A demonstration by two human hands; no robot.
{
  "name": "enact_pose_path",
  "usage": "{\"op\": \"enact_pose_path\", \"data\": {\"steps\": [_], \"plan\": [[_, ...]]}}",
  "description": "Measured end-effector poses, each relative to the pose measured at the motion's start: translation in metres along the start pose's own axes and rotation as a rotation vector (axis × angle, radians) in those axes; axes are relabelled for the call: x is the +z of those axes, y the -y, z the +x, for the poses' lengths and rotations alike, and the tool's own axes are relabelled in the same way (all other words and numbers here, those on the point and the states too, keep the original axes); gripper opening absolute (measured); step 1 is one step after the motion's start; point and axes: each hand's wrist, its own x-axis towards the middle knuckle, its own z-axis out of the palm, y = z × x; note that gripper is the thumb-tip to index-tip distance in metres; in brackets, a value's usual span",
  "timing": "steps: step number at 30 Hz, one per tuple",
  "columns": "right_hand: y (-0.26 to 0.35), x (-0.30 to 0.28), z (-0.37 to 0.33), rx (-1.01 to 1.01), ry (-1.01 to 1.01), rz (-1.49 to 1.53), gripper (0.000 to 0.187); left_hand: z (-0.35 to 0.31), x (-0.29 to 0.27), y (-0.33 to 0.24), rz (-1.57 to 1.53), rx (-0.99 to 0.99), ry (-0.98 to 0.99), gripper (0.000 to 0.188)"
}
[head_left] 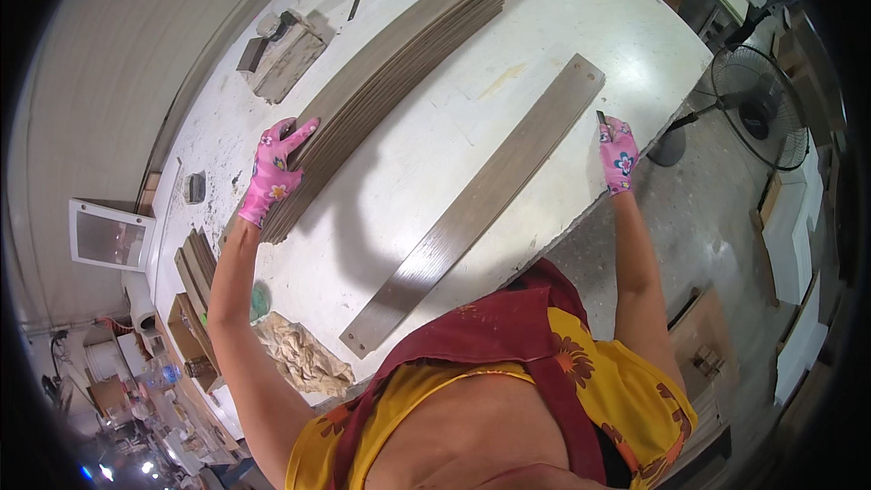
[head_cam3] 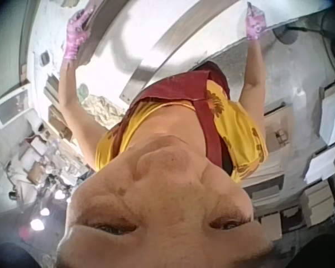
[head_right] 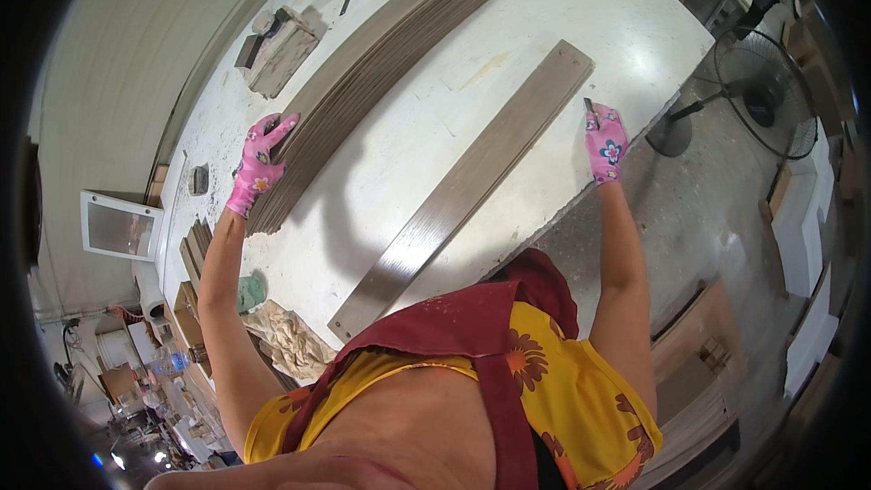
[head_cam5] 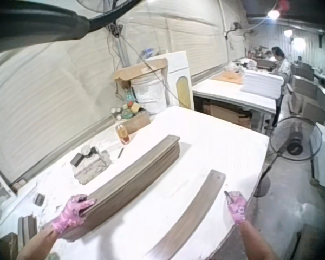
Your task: The person cleans the edges of long wooden panels using a hand scraper on a white workbench, picking each panel from a stack and placing it back after scraping.
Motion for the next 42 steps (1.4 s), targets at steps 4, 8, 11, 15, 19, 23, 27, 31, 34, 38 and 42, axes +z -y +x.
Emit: {"op": "enact_pose_path", "data": {"steps": [4, 8, 11, 15, 19, 23, 27, 31, 34, 38, 42], "plan": [[0.008, -0.003, -0.001, 0.036, -0.005, -0.016, 0.024, 0.002, 0.014, 0.018, -0.075, -0.005, 0.011, 0.084], [0.007, -0.006, 0.0, 0.016, -0.012, -0.017, 0.025, 0.01, 0.023, 0.03, -0.04, -0.011, 0.009, 0.087], [0.007, -0.005, 0.0, 0.029, 0.012, -0.057, 0.025, 0.012, 0.033, 0.044, 0.03, -0.07, 0.015, 0.091], [0.019, -0.01, -0.001, 0.023, 0.027, -0.074, 0.024, 0.016, 0.048, 0.057, 0.013, -0.143, -0.036, 0.094], [0.014, -0.004, 0.0, 0.034, 0.033, -0.067, 0.024, 0.025, 0.063, 0.056, -0.167, -0.18, -0.12, 0.09], [0.007, -0.002, 0.001, 0.07, 0.058, -0.089, 0.024, 0.033, 0.049, 0.032, -0.306, -0.393, -0.03, 0.088], [0.007, -0.005, -0.001, -0.013, 0.01, -0.063, 0.024, 0.034, 0.042, 0.027, -0.373, -0.478, 0.053, 0.09], [-0.008, 0.008, 0.007, 0.154, -0.059, 0.162, 0.023, 0.031, 0.061, 0.029, 0.04, -0.27, -0.152, 0.09], [0.029, -0.01, -0.01, 0.348, -0.074, 0.6, 0.015, -0.009, 0.081, -0.032, -0.069, -0.018, -0.357, 0.088], [0.159, -0.003, -0.101, -0.224, 0.378, 0.707, 0.012, -0.105, 0.125, -0.127, -0.315, -0.036, -0.008, 0.09], [0.23, 0.02, -0.182, -1.013, 0.85, -0.034, 0.014, -0.169, 0.168, -0.169, -0.237, -0.018, -0.035, 0.098]]}}
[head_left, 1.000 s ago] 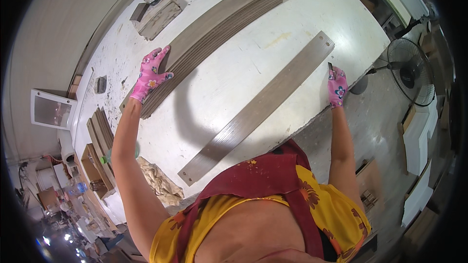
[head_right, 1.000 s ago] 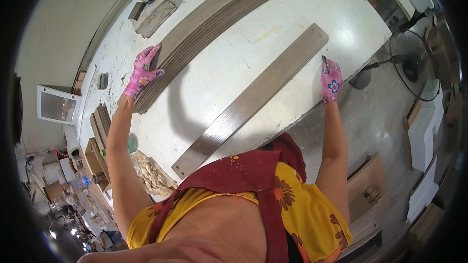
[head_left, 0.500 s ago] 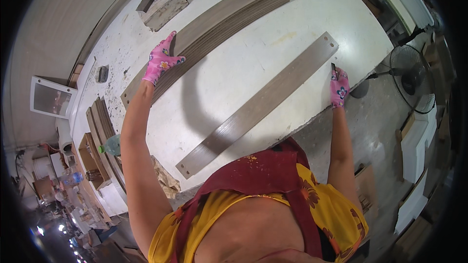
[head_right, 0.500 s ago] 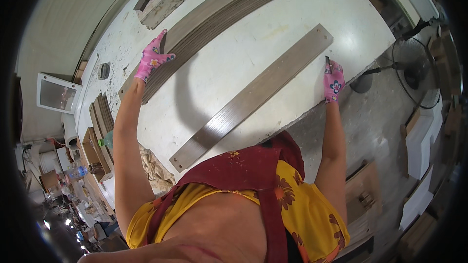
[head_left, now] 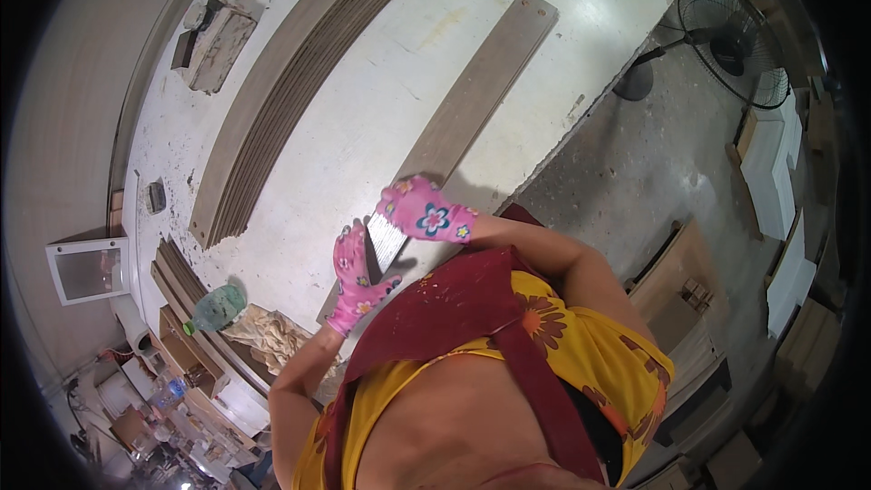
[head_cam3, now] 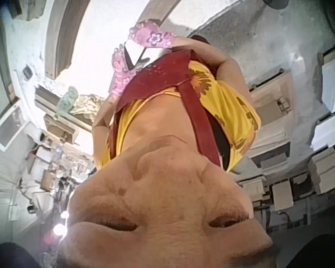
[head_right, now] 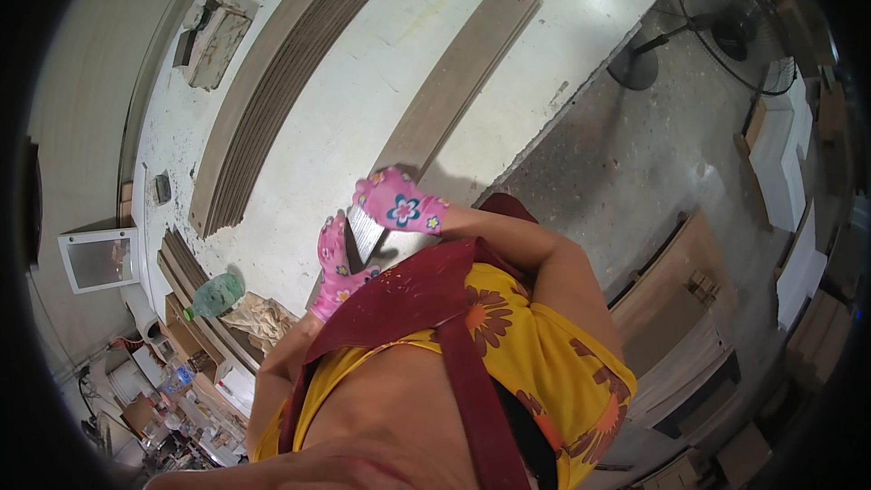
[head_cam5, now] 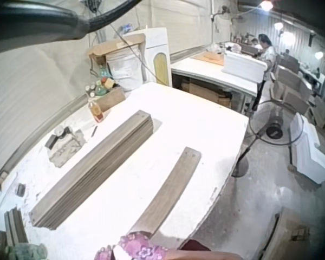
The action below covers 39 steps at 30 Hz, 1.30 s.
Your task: The person cleans the edges of long wooden panels using a hand scraper on a white workbench, picking each panel from a stack and placing it back after scraping.
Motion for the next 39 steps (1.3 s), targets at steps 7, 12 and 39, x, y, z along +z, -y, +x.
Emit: {"op": "enact_pose_path", "data": {"steps": [7, 12, 39], "plan": [[-0.272, -0.003, -0.02, 0.387, -0.493, 0.04, 0.02, -0.017, 0.01, 0.0, -0.07, -0.219, 0.029, 0.095], [-0.409, -0.133, -0.088, 1.039, -0.674, -0.375, 0.021, -0.015, 0.01, 0.01, -0.073, -0.156, 0.006, 0.095], [-0.097, -0.011, -0.036, 0.592, -0.48, -0.17, 0.02, -0.153, -0.057, 0.073, -0.879, -0.671, -0.609, 0.037]]}}
